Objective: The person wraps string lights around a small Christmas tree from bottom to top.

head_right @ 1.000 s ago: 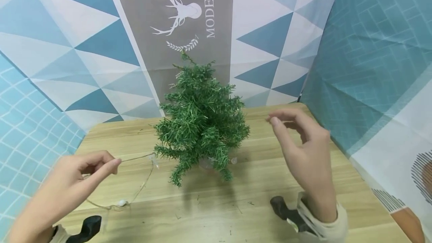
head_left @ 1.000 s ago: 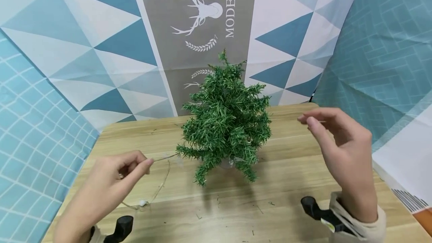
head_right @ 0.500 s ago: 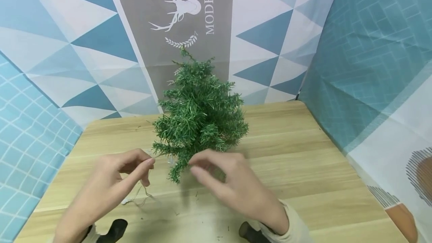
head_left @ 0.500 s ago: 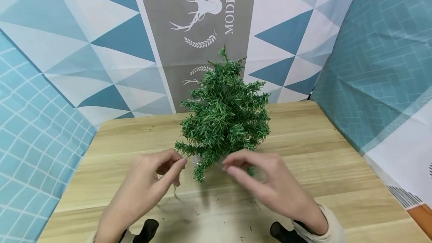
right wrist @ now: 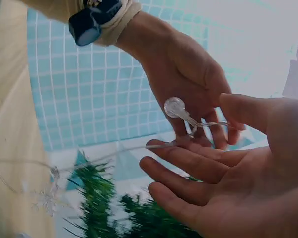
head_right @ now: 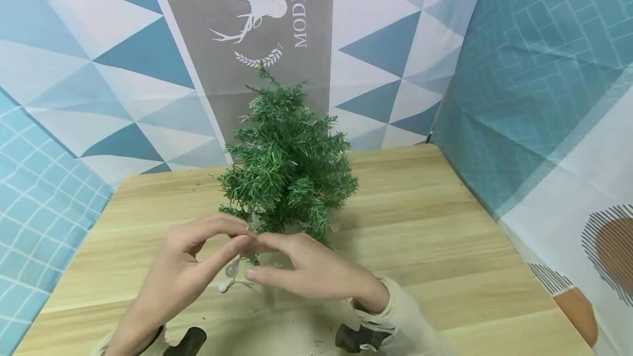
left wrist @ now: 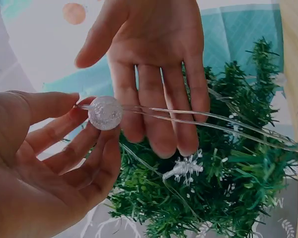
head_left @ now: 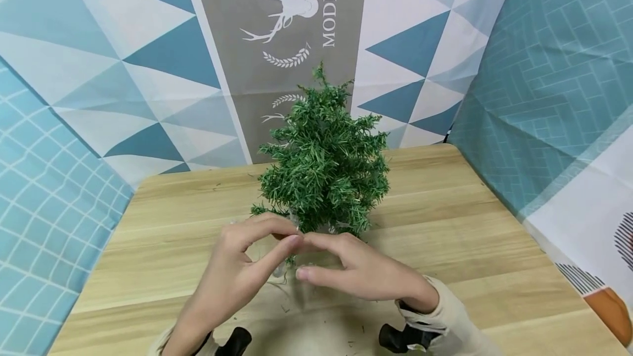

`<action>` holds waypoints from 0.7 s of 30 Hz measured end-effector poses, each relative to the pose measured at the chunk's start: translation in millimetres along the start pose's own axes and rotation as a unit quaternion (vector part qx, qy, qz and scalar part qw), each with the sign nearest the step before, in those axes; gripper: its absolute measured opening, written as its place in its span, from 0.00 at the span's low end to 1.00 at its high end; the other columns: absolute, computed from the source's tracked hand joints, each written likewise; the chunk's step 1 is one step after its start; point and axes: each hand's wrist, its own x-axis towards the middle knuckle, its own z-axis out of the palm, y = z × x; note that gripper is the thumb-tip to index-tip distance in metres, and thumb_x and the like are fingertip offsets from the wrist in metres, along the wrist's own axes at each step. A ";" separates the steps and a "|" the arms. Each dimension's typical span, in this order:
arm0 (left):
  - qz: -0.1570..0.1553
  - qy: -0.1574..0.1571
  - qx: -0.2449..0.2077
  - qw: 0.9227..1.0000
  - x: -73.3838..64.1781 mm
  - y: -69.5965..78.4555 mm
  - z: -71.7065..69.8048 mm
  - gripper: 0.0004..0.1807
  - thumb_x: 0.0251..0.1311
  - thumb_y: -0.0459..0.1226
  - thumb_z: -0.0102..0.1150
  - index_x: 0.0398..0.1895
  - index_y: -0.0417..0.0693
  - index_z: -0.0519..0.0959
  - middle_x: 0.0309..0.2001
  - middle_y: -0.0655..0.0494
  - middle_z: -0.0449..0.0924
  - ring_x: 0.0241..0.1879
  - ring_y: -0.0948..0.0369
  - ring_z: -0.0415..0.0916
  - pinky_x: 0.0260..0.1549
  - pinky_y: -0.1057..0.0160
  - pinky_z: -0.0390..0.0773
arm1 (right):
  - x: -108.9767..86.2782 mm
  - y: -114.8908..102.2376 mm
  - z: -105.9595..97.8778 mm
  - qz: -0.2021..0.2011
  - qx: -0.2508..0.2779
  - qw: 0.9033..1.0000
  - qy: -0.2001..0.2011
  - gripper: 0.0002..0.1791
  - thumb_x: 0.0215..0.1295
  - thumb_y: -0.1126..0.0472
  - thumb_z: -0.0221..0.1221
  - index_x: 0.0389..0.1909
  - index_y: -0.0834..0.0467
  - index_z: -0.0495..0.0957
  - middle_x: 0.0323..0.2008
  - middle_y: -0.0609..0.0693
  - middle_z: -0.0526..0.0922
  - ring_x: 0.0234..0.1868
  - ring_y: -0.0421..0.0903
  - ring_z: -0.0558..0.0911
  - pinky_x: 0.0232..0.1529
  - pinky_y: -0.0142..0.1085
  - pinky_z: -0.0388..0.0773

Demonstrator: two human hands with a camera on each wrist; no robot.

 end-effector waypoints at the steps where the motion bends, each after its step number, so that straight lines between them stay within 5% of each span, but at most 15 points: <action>1: 0.006 0.000 0.003 1.000 0.5 -0.8 1.0 0.09 0.62 0.29 0.65 0.38 0.53 0.85 0.40 0.62 0.84 0.43 0.64 0.81 0.46 0.66 0.78 | 2.2 2.1 0.6 -0.007 0.014 1.000 -0.006 0.23 0.78 0.53 0.51 0.70 0.49 0.67 0.64 0.39 0.74 0.65 0.37 0.72 0.67 0.38 0.68; 6: 0.016 0.012 0.038 0.999 1.7 -2.9 3.2 0.09 0.59 0.29 0.68 0.31 0.55 0.83 0.44 0.60 0.78 0.46 0.60 0.77 0.51 0.64 0.74 | 9.5 8.5 6.9 -0.053 0.069 0.996 -0.037 0.14 0.81 0.58 0.45 0.49 0.55 0.79 0.44 0.44 0.84 0.47 0.36 0.81 0.53 0.35 0.78; 11: 0.039 0.020 0.040 0.998 3.0 -9.1 2.4 0.14 0.56 0.26 0.65 0.26 0.57 0.77 0.52 0.57 0.80 0.55 0.56 0.76 0.57 0.60 0.73 | 6.4 7.0 5.2 -0.069 0.041 0.997 -0.009 0.17 0.81 0.58 0.44 0.35 0.54 0.79 0.22 0.42 0.77 0.23 0.33 0.77 0.28 0.29 0.77; 16: 0.097 -0.004 0.008 0.995 6.6 -16.4 1.6 0.15 0.55 0.25 0.62 0.24 0.55 0.73 0.47 0.55 0.84 0.54 0.54 0.78 0.61 0.58 0.72 | -1.8 1.9 -4.7 -0.080 -0.043 0.995 0.040 0.15 0.79 0.58 0.48 0.33 0.48 0.80 0.17 0.38 0.66 0.17 0.30 0.63 0.20 0.26 0.66; 21: 0.121 -0.014 0.032 0.992 5.6 -21.2 -2.3 0.15 0.58 0.28 0.62 0.24 0.55 0.70 0.29 0.63 0.78 0.37 0.63 0.76 0.46 0.67 0.75 | -10.6 -4.5 -16.7 -0.046 -0.076 0.995 0.048 0.15 0.79 0.54 0.48 0.30 0.45 0.79 0.17 0.38 0.60 0.17 0.31 0.58 0.22 0.26 0.64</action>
